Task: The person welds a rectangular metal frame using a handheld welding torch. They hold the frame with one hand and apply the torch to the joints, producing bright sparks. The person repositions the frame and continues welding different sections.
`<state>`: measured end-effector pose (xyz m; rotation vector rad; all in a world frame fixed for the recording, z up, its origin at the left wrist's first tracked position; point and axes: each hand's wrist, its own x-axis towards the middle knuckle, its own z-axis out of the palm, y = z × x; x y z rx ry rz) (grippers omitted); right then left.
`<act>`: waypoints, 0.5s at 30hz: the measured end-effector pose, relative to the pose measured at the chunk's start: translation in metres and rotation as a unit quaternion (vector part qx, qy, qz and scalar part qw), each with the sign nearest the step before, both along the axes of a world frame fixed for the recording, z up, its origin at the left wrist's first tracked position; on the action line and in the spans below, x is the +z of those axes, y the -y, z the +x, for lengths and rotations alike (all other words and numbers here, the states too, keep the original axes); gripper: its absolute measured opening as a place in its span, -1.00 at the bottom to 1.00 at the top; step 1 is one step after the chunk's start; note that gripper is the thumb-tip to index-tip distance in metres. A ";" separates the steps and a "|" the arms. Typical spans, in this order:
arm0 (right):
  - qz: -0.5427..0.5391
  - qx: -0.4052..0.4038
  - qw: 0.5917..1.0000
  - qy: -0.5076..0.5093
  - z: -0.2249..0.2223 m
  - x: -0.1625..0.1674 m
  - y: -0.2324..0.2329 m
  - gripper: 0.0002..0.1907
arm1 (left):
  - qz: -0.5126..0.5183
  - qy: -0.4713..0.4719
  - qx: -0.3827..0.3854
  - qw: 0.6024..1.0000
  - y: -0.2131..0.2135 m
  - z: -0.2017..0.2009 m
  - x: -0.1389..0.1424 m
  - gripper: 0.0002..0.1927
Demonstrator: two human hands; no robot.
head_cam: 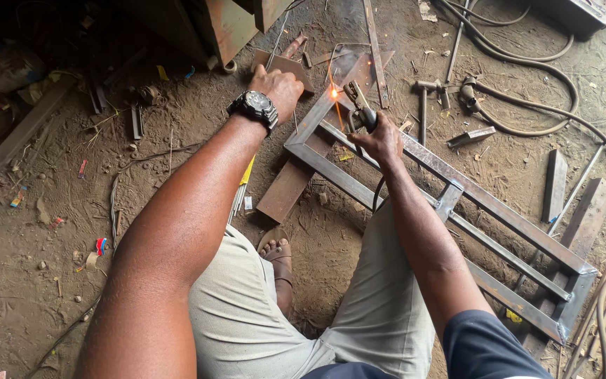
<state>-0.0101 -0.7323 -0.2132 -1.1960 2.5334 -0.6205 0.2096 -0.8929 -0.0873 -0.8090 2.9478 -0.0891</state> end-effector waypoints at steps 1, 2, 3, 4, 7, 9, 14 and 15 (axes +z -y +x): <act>0.019 0.000 1.000 0.002 0.000 0.000 0.000 -0.24 | 0.000 0.000 0.001 1.000 0.000 0.001 0.000 -0.77; 0.020 0.000 1.000 0.006 0.000 -0.001 -0.001 -0.24 | 0.002 0.002 0.001 1.000 0.000 0.001 0.000 -0.78; 0.020 0.002 1.000 0.008 -0.001 -0.001 -0.001 -0.24 | 0.004 0.003 0.003 1.000 0.000 0.001 0.000 -0.78; 0.021 0.002 1.000 0.011 -0.001 -0.002 -0.001 -0.24 | 0.006 0.005 0.003 1.000 -0.001 0.001 -0.001 -0.78; 0.006 0.006 1.000 0.006 -0.001 -0.004 0.000 -0.18 | 0.007 0.009 0.006 1.000 -0.001 0.000 -0.001 -0.76; 0.020 0.005 1.000 0.006 0.000 -0.005 0.001 -0.22 | 0.006 0.013 0.008 1.000 -0.001 -0.001 -0.001 -0.76; 0.042 0.005 0.999 0.034 0.001 -0.005 0.002 -0.25 | 0.009 0.015 0.008 1.000 0.000 0.000 -0.002 -0.75; 0.042 0.007 0.999 0.033 0.000 -0.005 0.002 -0.26 | 0.008 0.014 0.007 1.000 0.001 0.000 -0.002 -0.75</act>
